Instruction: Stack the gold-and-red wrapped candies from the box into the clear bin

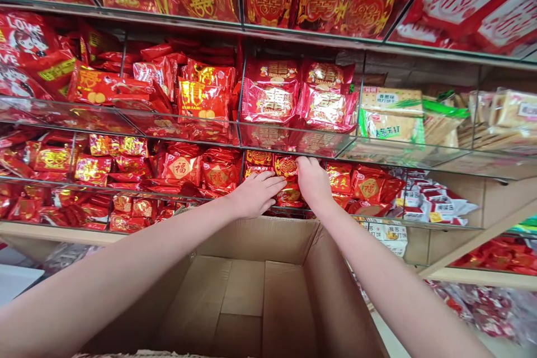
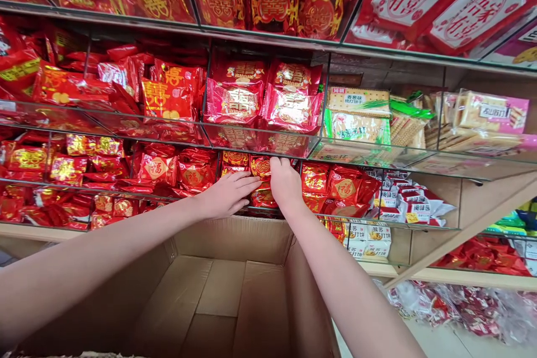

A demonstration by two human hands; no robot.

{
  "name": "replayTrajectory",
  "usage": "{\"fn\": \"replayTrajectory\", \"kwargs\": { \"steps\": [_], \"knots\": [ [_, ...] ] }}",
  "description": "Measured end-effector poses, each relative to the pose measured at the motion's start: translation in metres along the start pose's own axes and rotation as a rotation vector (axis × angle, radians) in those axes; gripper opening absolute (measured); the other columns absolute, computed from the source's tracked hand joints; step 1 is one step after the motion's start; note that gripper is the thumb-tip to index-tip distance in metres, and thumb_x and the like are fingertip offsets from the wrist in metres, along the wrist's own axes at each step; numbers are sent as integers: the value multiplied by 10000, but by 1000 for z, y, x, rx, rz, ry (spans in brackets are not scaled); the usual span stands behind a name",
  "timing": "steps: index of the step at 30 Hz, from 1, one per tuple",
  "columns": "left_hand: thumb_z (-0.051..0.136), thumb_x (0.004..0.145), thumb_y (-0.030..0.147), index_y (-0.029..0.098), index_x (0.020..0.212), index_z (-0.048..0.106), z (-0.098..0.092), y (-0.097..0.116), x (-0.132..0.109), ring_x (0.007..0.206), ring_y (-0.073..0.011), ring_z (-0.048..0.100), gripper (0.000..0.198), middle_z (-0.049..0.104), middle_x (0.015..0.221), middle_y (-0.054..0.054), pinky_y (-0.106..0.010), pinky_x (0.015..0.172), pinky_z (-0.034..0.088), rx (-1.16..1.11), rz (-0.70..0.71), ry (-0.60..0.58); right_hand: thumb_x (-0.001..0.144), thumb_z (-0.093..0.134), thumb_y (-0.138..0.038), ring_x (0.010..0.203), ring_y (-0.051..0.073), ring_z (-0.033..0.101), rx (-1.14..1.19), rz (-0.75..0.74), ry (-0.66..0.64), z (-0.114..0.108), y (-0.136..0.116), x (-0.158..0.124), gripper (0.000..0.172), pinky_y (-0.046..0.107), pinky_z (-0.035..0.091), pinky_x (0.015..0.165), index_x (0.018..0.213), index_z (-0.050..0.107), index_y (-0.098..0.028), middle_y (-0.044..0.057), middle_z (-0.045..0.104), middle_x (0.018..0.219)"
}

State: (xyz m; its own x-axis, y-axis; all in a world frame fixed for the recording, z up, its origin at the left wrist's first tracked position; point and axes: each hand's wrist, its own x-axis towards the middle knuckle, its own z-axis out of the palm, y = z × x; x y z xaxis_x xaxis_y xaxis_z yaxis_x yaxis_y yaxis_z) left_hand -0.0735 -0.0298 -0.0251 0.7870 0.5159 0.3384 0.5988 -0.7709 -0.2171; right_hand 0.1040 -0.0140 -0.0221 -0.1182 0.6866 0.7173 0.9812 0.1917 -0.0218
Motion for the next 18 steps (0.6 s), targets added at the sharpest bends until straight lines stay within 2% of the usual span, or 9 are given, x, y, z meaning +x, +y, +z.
{"fn": "replayTrajectory", "kwargs": {
  "steps": [6,13,18],
  "knots": [
    [452,808,204,165,1268,368,3,-4,2,1203,-236,293,470,419,1318,-44,-404,984,274,-34,10,15,853,370,-200,821,184,537,89,-31,-65,-3,-1,2,197,260,391,685,964,529,-163,81,557,921],
    [486,780,152,160,1223,424,1,-10,6,1166,-222,354,448,463,1274,-62,-401,985,287,-68,48,25,875,309,-213,691,208,580,-140,15,-195,-13,-10,6,220,284,398,579,988,495,-181,80,589,822],
    [502,756,120,168,1209,440,0,-13,10,1151,-193,382,460,480,1257,-52,-352,985,301,-77,93,15,874,337,-287,765,215,593,-128,48,-219,-11,-7,12,232,293,411,628,982,525,-206,79,619,871]
  ]
}}
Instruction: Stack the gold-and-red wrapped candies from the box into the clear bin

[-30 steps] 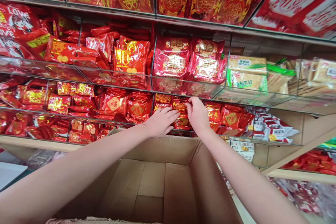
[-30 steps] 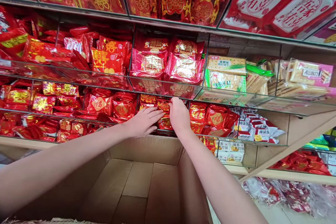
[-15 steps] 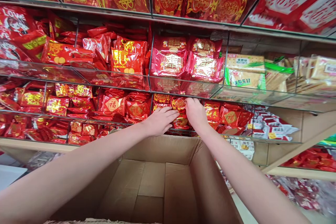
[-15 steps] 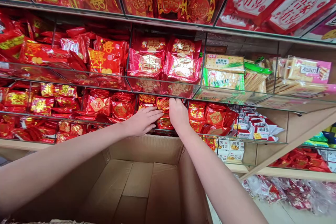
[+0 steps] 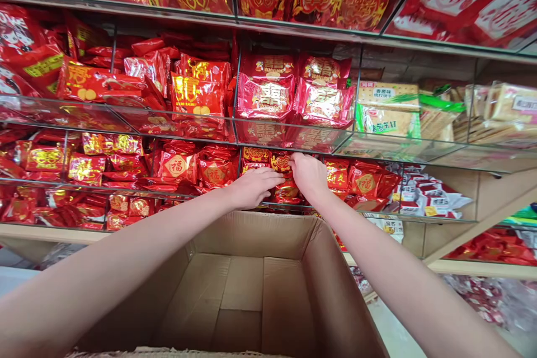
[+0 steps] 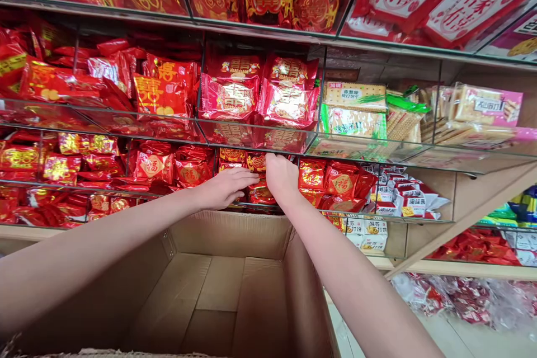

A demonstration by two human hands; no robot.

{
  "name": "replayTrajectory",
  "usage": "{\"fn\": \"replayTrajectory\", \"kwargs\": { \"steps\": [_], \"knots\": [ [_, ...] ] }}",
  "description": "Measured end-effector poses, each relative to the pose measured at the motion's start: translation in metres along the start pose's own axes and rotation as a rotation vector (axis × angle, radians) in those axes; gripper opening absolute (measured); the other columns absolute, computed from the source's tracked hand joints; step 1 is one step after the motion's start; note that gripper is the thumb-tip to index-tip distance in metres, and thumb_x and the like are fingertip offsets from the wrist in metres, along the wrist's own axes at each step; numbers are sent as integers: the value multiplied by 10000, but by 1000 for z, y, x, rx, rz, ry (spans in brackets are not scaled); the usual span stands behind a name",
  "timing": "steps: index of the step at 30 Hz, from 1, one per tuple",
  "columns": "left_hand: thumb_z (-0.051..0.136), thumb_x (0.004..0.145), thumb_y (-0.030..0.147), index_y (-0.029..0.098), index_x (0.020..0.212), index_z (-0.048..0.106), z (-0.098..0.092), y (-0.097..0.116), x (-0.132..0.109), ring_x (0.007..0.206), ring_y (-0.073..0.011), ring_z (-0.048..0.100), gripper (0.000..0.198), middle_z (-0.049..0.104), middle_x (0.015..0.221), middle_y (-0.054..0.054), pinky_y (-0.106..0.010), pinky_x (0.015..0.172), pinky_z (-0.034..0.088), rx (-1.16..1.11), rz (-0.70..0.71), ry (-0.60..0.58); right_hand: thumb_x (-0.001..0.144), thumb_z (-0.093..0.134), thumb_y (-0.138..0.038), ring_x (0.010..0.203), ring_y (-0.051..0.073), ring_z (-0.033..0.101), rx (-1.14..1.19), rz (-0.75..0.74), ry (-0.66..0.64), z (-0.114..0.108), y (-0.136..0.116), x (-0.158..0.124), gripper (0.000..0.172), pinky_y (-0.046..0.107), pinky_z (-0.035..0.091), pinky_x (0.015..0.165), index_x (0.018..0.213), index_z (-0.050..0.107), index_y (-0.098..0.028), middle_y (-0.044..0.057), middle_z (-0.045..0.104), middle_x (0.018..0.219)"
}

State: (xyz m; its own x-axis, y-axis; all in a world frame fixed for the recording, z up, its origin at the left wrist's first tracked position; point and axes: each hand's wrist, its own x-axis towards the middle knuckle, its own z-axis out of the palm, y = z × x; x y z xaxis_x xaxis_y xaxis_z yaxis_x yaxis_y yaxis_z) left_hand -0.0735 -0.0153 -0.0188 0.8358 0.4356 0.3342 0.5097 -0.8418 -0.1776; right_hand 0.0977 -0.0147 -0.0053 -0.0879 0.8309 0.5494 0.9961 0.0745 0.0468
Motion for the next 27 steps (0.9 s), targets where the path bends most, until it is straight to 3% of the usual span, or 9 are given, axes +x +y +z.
{"fn": "replayTrajectory", "kwargs": {
  "steps": [3,6,12,18,21,24,27],
  "knots": [
    [498,753,117,167,1176,473,-3,3,3,1121,-168,413,427,512,1215,-49,-299,973,317,7,10,-5,874,335,-294,770,220,598,8,-16,2,3,1,2,245,299,417,633,997,527,-207,76,630,878],
    [488,765,150,170,1157,491,-6,10,4,1115,-199,415,393,516,1202,-66,-339,966,314,42,-33,4,865,347,-257,720,222,605,-2,-32,-25,3,0,-1,231,294,419,599,982,531,-181,82,640,833],
    [458,793,316,67,1322,229,-3,18,3,1280,-315,111,628,153,1419,-172,-510,1011,115,137,-232,65,853,366,-232,738,203,592,34,-121,-21,3,7,-12,214,285,419,609,907,563,-165,95,608,887],
    [364,831,429,90,1323,241,5,12,11,1281,-284,154,611,218,1409,-145,-501,1022,97,175,-266,3,855,355,-208,807,183,567,165,-161,-54,11,17,-16,243,277,420,718,919,581,-150,86,598,865],
    [361,819,477,113,1333,218,2,14,9,1283,-276,157,646,218,1412,-130,-505,1010,146,196,-272,-6,871,330,-242,837,180,552,264,-127,38,11,22,-26,278,288,423,766,936,581,-139,91,595,885],
    [337,833,474,100,1354,135,0,20,3,1294,-278,109,673,149,1429,-134,-521,1008,133,226,-286,19,879,322,-299,995,192,496,366,-173,135,13,27,-44,358,311,389,883,1083,523,-83,131,559,1056],
    [342,840,465,102,1354,154,4,27,-2,1302,-271,73,657,132,1434,-118,-517,1027,52,252,-265,32,863,353,-355,1221,226,290,365,-354,115,23,28,-60,490,382,291,995,1244,377,-47,164,382,1293]
  ]
}}
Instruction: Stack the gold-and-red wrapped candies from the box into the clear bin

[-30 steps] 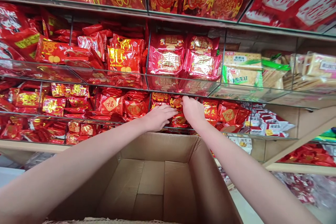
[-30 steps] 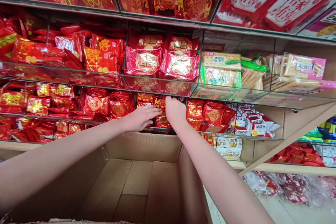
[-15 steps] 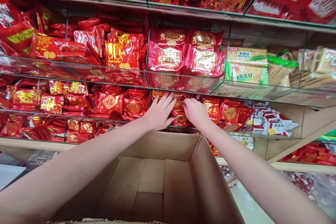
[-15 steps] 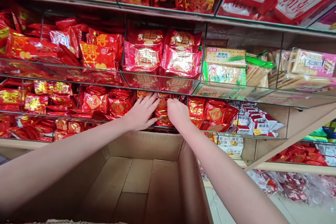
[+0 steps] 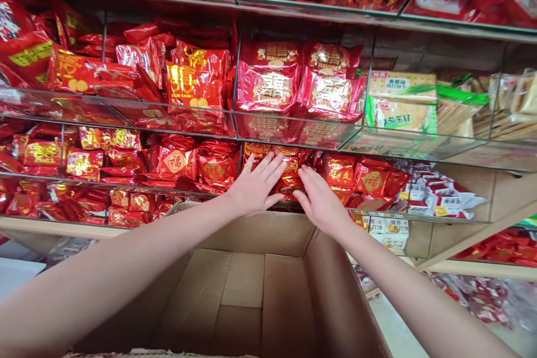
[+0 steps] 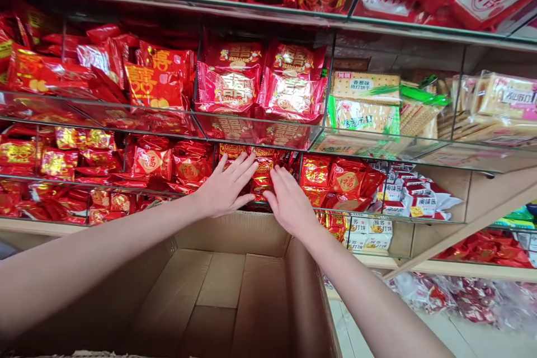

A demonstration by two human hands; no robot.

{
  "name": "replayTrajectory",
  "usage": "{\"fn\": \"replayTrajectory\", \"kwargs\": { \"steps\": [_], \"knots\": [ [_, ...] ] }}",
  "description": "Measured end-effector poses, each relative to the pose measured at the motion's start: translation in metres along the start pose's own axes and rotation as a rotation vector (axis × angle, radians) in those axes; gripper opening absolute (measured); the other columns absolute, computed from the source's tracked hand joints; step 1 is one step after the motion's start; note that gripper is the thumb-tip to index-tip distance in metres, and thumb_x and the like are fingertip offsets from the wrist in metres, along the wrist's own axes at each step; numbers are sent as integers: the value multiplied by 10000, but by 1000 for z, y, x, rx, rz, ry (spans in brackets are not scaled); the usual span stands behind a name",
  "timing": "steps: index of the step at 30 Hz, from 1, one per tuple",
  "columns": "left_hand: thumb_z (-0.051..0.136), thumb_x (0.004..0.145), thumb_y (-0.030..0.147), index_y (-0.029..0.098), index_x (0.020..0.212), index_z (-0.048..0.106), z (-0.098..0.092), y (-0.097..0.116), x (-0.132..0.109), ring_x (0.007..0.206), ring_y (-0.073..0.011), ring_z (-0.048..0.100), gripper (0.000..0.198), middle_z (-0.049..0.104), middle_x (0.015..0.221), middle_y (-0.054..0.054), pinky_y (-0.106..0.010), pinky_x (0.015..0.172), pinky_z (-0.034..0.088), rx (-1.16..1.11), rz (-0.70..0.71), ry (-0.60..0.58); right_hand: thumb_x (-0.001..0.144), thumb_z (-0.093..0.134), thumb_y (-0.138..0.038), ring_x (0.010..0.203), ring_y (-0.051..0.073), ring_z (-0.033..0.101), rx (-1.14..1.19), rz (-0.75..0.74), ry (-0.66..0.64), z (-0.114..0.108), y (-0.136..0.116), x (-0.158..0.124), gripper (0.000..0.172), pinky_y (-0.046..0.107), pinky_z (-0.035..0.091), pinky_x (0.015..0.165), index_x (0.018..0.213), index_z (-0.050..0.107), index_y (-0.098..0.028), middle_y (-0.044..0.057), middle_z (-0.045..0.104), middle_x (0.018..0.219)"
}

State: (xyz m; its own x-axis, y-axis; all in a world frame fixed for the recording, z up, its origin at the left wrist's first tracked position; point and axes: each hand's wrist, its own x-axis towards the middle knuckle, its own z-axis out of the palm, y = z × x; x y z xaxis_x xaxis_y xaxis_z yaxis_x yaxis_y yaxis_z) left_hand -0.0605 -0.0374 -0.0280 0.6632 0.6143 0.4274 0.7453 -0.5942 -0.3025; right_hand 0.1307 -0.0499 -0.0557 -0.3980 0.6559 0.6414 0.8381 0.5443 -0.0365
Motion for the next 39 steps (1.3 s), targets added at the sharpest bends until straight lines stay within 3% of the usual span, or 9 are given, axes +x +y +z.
{"fn": "replayTrajectory", "kwargs": {
  "steps": [3,7,11,17,22,28,32,36,39],
  "knots": [
    [383,825,470,100,1333,243,6,5,0,1295,-273,122,644,194,1419,-121,-499,1038,43,19,20,-3,837,402,-384,1287,244,118,-29,-94,-71,11,1,-7,575,460,222,1022,1303,289,-67,158,262,1367],
    [385,828,450,83,1325,263,6,8,0,1288,-277,158,629,229,1405,-138,-501,1038,73,48,-10,8,818,435,-394,1290,252,93,-41,-72,-122,13,3,-7,626,486,232,1008,1329,238,-90,147,218,1387],
    [356,845,421,60,1334,228,1,10,-14,1295,-288,119,621,184,1414,-157,-515,1034,68,81,-82,26,822,437,-363,1298,231,33,-30,-80,-86,7,-2,-13,617,473,206,1022,1341,213,-118,130,184,1401],
    [424,812,443,79,1332,250,9,7,-31,1305,-274,57,658,164,1422,-136,-475,1047,85,114,-111,-3,786,486,-411,1297,237,29,-92,-106,-157,13,-20,-11,681,469,141,1038,1338,224,-110,124,173,1404],
    [428,808,440,100,1333,252,10,7,-30,1302,-282,80,649,181,1418,-134,-530,1027,78,124,-128,-4,753,540,-368,1297,240,23,-111,-91,-174,12,-23,-7,717,512,151,1015,1347,196,-162,109,151,1411],
    [407,827,384,101,1353,179,1,9,-43,1308,-265,17,639,114,1433,-109,-535,1029,55,127,-144,-7,765,525,-313,1297,222,-30,-65,-126,-95,6,-17,-20,725,489,152,1027,1359,141,-152,112,128,1416],
    [425,819,387,98,1336,241,1,6,-44,1302,-280,80,621,192,1416,-126,-547,1021,69,119,-148,-35,777,509,-301,1296,230,-11,-49,-98,-88,4,-17,-21,691,481,191,1022,1352,169,-126,136,136,1411],
    [408,824,410,127,1321,282,-20,4,-52,1288,-307,138,585,229,1405,-136,-581,994,111,94,-145,-73,784,494,-318,1293,255,41,-40,-16,-123,-15,-21,-41,589,464,198,1027,1302,313,-105,142,155,1405],
    [422,824,357,247,1295,329,-46,-4,-88,1284,-270,180,492,237,1414,-65,-528,1024,98,53,-78,-148,767,483,-420,1277,264,154,70,247,-198,-36,-26,-91,660,466,239,1011,1320,284,-120,152,202,1388]
  ]
}}
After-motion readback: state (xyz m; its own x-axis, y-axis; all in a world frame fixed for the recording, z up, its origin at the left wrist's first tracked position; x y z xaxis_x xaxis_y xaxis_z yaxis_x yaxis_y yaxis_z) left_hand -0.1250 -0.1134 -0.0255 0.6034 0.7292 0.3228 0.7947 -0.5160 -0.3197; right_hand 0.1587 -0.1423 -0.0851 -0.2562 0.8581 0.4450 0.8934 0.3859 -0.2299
